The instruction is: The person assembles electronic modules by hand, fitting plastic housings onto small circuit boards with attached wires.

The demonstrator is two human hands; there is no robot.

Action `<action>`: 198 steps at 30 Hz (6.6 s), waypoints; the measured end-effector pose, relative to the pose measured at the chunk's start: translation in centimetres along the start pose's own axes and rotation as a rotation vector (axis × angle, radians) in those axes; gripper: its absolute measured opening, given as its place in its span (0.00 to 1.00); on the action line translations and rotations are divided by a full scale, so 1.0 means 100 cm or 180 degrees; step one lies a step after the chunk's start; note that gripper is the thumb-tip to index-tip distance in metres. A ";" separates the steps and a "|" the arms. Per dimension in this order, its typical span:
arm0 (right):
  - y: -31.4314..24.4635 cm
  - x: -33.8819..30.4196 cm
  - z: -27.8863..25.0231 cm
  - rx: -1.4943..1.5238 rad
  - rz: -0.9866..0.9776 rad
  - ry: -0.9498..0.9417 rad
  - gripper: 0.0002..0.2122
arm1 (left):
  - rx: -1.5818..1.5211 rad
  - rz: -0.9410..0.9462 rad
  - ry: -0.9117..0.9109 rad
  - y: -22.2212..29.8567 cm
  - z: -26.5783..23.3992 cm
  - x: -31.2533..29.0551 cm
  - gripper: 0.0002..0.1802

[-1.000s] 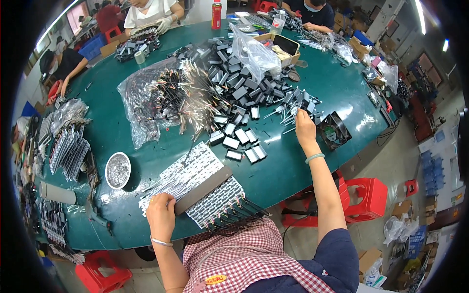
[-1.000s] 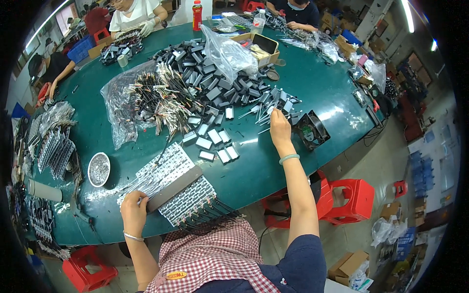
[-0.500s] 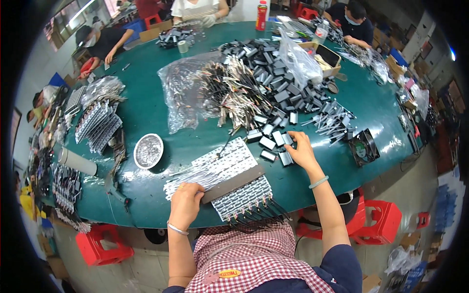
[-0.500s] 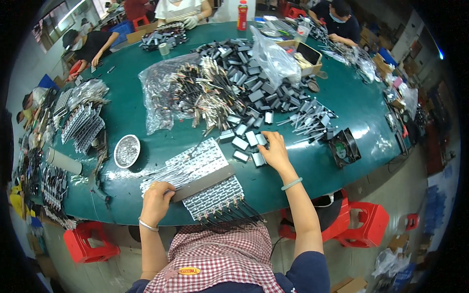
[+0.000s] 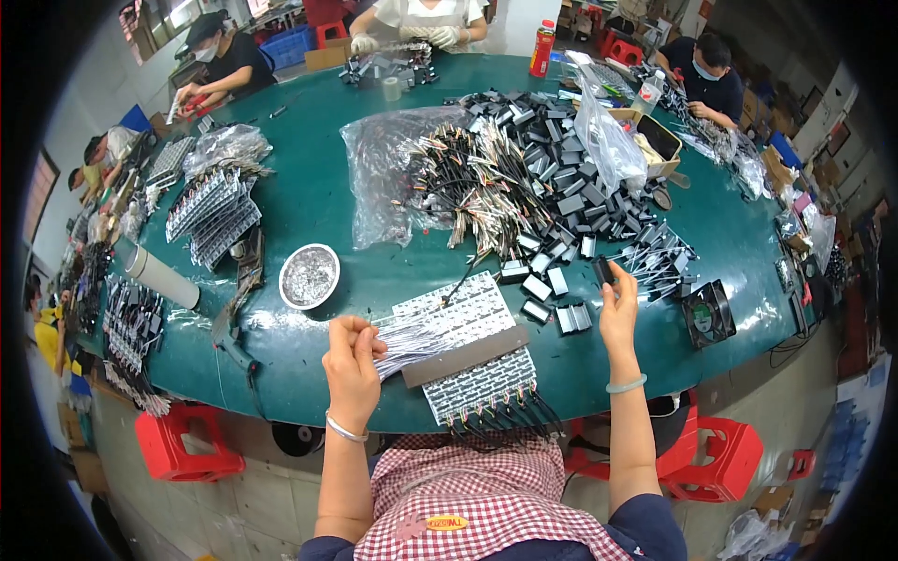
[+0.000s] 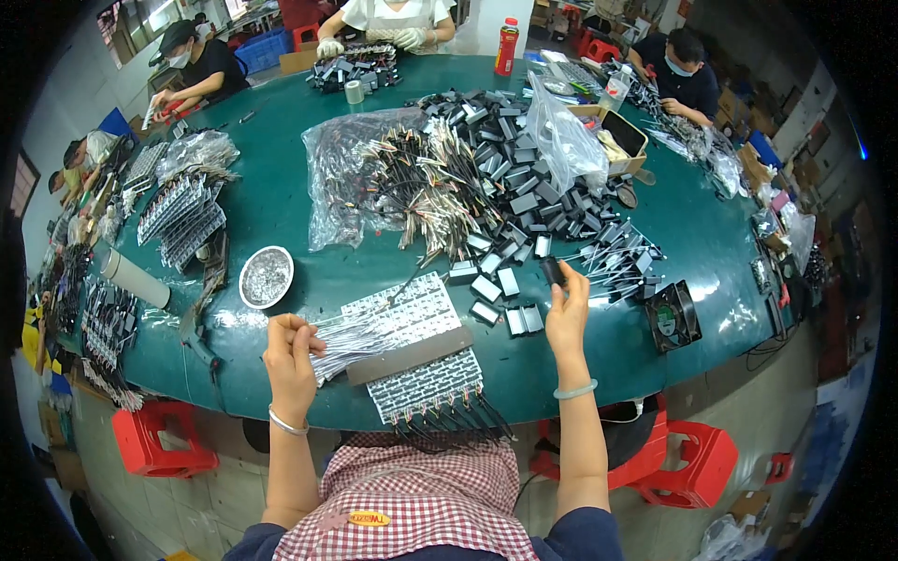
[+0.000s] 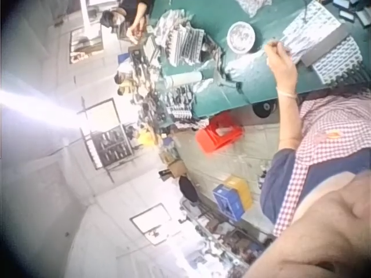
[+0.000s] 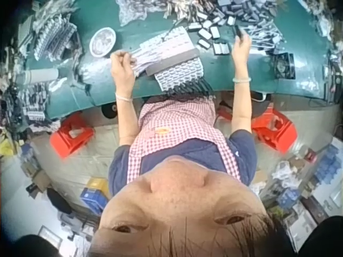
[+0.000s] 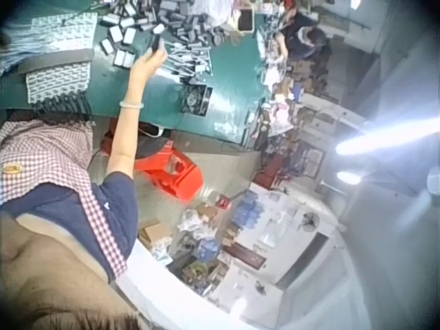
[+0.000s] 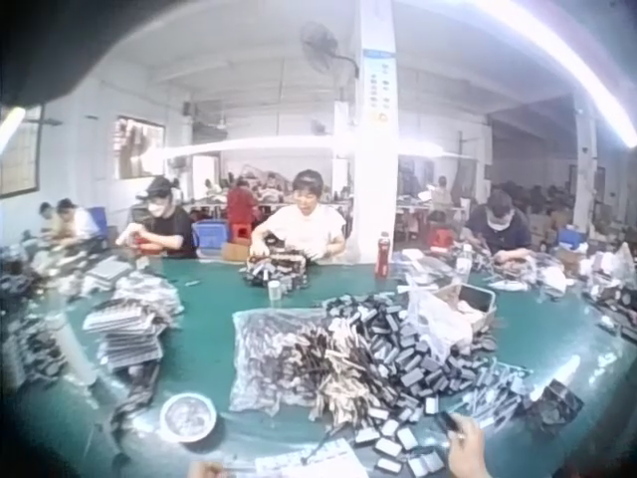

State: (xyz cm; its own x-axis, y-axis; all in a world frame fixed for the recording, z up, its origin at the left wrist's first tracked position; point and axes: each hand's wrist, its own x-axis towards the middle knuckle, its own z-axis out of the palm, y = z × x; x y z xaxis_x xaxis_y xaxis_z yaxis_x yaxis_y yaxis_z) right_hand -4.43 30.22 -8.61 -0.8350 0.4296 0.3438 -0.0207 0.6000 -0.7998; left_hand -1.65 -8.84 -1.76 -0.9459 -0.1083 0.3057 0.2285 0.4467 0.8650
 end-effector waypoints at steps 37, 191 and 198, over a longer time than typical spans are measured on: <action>-0.103 -0.096 0.031 0.3463 0.1345 -0.1755 0.18 | 0.1368 0.0619 -0.0156 -0.070 -0.030 -0.001 0.12; -0.127 -0.121 0.025 0.2260 -0.0427 -0.1213 0.05 | -0.1031 -0.0966 -0.1908 0.041 0.047 -0.036 0.09; -0.112 -0.085 -0.016 0.3591 0.0628 -0.0520 0.04 | -0.0383 -0.0334 -0.1859 0.030 0.042 -0.033 0.10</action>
State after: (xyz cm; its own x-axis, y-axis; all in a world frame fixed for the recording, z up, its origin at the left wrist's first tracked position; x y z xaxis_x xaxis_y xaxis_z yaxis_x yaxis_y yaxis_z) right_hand 3.78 20.98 -1.80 -0.9378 0.3070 0.1622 -0.2925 -0.4469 -0.8454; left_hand 1.21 -3.38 -1.82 -0.9270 0.3745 -0.0232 0.1192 0.3526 0.9281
